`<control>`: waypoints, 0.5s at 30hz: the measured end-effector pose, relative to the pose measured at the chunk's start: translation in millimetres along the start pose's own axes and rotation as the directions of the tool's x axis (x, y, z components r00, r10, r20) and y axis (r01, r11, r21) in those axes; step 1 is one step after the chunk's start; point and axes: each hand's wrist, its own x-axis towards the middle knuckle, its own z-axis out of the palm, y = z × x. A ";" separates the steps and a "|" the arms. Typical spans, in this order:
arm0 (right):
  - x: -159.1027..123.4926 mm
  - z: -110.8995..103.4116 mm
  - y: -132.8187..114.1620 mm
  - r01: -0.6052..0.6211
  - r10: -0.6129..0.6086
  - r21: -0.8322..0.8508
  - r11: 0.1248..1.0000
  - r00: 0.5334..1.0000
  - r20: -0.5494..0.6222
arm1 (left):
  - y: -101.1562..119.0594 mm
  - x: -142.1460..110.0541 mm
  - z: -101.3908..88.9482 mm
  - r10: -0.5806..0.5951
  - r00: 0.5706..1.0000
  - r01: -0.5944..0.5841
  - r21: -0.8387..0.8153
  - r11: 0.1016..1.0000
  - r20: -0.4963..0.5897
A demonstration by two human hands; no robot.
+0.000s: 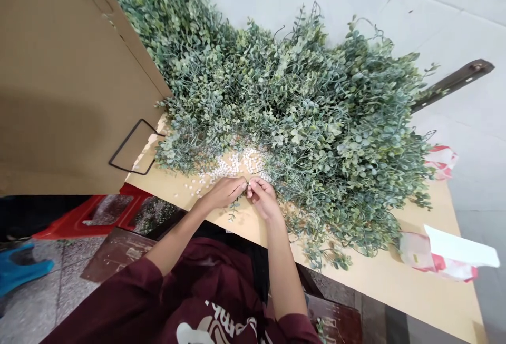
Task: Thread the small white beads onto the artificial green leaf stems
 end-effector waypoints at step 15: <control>-0.6 1.4 -0.5 -0.010 0.009 -0.029 1.000 1.000 -0.014 | -0.6 0.6 2.4 -0.017 1.000 0.017 -0.008 1.000 0.020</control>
